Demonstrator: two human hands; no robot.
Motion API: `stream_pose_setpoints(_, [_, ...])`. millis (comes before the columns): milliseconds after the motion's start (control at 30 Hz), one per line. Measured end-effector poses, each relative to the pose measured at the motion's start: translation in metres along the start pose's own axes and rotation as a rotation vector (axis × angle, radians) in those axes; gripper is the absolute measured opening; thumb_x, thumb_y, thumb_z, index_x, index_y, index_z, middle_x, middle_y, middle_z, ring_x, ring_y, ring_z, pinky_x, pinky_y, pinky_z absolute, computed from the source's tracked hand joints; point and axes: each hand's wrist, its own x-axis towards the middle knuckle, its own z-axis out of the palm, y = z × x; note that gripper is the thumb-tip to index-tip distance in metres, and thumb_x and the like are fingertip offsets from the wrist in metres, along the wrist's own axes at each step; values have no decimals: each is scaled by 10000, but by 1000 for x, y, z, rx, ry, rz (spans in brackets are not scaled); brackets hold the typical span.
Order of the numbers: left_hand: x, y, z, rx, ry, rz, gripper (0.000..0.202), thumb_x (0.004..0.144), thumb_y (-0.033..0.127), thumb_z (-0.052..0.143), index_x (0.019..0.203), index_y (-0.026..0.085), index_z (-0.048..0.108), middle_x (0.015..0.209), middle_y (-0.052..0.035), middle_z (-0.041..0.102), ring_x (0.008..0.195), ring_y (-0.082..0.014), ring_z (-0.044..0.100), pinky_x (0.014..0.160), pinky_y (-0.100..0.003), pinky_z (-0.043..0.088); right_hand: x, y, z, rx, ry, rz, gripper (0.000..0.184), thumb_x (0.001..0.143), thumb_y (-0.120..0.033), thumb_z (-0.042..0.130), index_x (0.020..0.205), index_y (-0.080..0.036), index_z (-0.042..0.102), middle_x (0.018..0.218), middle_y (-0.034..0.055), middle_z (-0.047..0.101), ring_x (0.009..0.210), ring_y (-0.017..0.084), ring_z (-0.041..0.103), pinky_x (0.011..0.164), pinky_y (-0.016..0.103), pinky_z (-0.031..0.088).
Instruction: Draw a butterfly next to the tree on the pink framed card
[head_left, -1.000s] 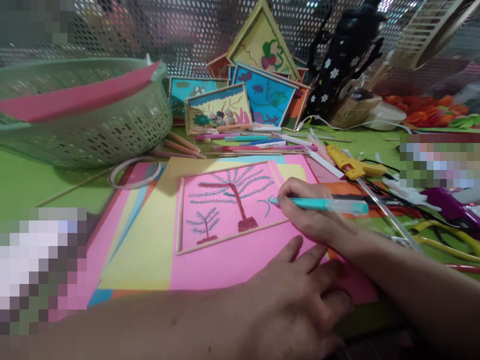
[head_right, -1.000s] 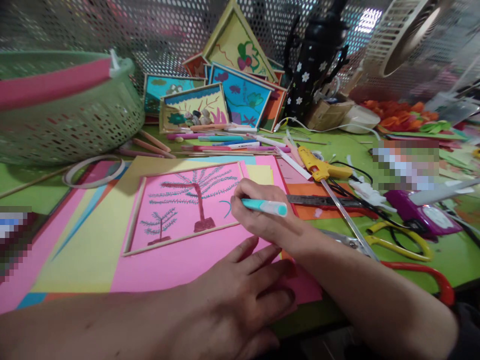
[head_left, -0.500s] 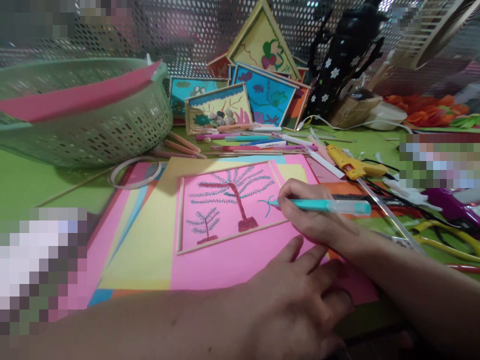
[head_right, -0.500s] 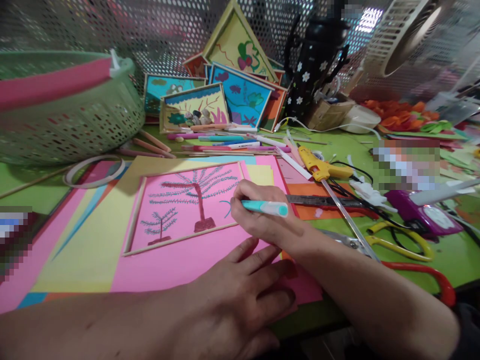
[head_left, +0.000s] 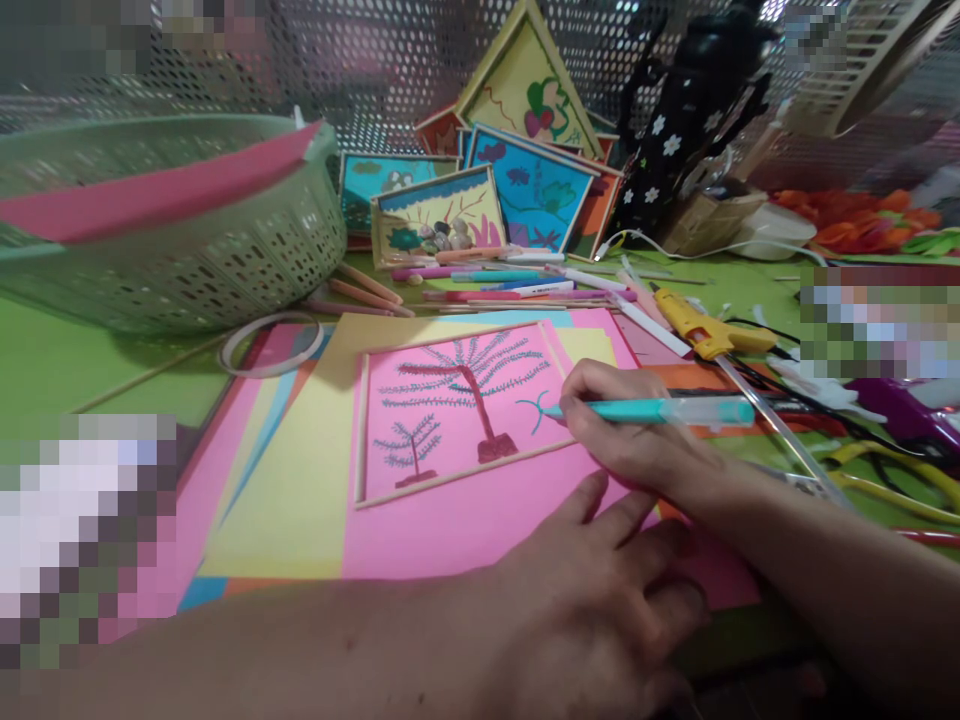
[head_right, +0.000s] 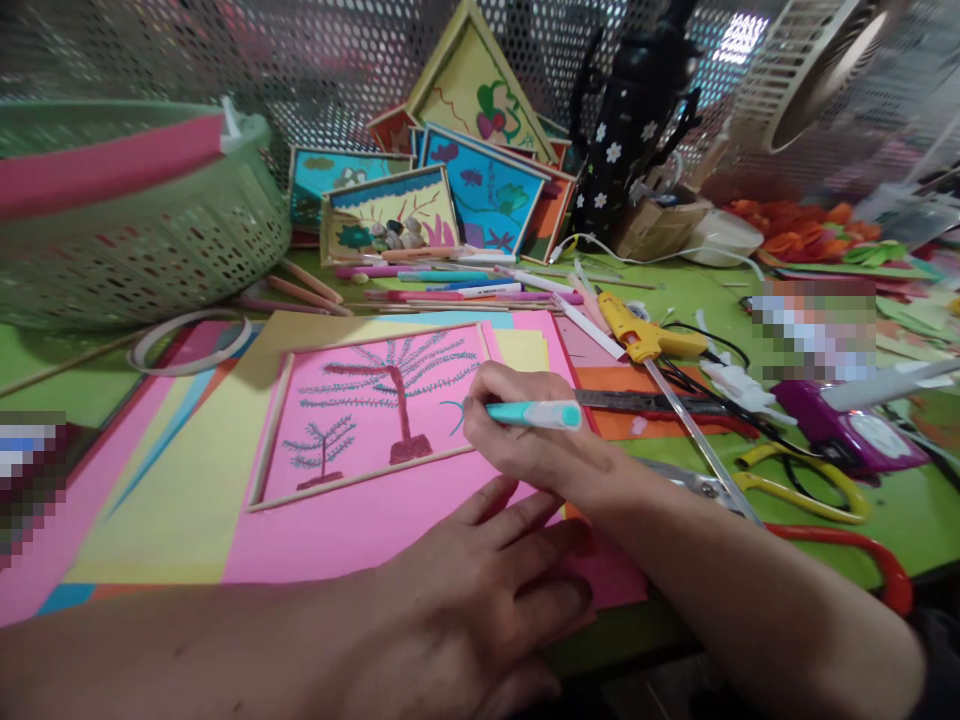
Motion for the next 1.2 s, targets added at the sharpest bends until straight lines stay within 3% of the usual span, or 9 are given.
stream_pose_setpoints(200, [-1,-1,4,-12,40,6,308,918,416,547,1133,201,599,1185,-44,600,1231,-294,431,1073,-481,288,0,0,1,17,10,-6,123,714,-245,489,597,-213,471,525,-30,528,487,102,449,437,213,317])
stream_pose_setpoints(433, [1,0,-2,-22,-25,-3,303,937,407,522,1139,196,599,1205,-42,599,1244,-288,424,1086,-486,280,1,-3,-2,6,-5,-14,128,709,-243,465,585,-212,456,505,-31,505,474,99,423,432,216,306])
stream_pose_setpoints(700, [0,1,-1,-27,-15,-14,292,950,399,498,1146,207,596,1228,-39,593,1265,-282,413,1107,-467,251,0,-4,-2,46,7,-47,120,703,-232,453,585,-215,442,496,-36,490,467,99,417,425,217,296])
stream_pose_setpoints(1200, [-1,1,-4,-14,-30,-16,308,948,400,494,1168,208,592,1278,-51,577,1258,-282,428,1060,-470,325,-1,-4,-3,113,11,-68,144,707,-215,457,567,-214,424,479,-48,452,454,87,385,430,215,300])
